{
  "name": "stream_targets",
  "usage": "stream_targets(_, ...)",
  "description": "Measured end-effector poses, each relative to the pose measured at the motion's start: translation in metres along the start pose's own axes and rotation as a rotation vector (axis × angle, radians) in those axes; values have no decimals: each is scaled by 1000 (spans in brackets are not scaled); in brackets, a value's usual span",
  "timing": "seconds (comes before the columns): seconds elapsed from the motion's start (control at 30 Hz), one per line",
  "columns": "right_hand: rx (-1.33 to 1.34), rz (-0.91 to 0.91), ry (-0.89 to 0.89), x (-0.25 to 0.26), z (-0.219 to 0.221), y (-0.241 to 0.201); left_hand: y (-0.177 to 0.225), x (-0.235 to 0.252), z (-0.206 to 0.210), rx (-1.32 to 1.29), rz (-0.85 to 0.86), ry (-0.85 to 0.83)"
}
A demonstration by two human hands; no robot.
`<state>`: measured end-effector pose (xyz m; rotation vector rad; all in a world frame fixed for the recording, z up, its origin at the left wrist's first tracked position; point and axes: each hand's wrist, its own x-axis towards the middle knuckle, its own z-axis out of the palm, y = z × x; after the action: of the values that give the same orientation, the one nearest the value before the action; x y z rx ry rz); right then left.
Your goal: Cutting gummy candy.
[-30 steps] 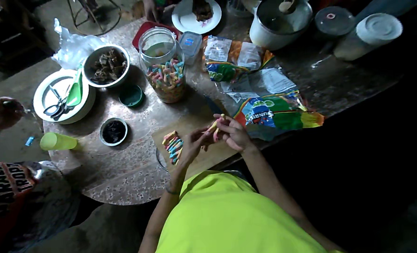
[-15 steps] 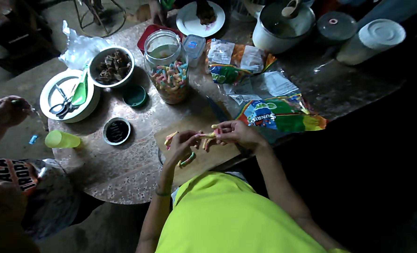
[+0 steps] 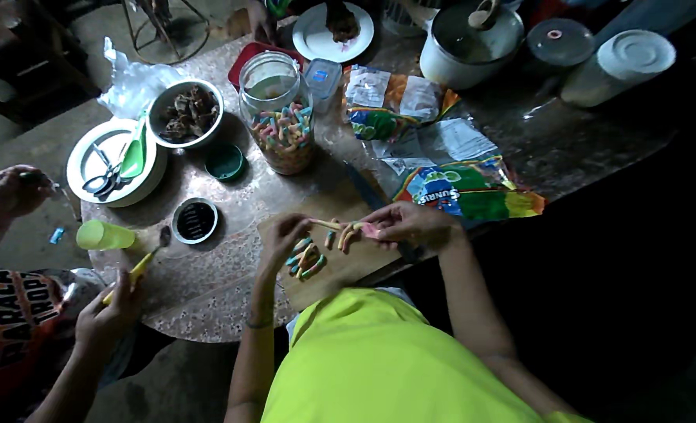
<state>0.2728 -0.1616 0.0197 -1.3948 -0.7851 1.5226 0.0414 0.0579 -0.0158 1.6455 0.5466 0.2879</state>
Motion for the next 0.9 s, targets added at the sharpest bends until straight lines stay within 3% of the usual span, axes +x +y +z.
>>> stream_targets(0.17, 14, -57, 181, -23, -26, 10, 1, -7, -44, -92, -96, 147)
stream_targets(0.3, 53, -168, 334, 9, 0, 29, 7, -8, -11, -395, -213, 40)
stream_targets(0.5, 248, -55, 490, 57, 67, 25, -1, -6, 43, -641, -317, -79)
stream_targets(0.63, 129, -220, 628, 66, 73, 27, -1, -11, 51, -477, -295, -45)
stream_targets(0.77, -175, -230, 527, 57, 71, 23, 11, -9, 54, -204, -99, -5)
stream_targets(0.9, -284, -273, 522, 55, 73, 29, 13, -5, 61, -168, -23, 32)
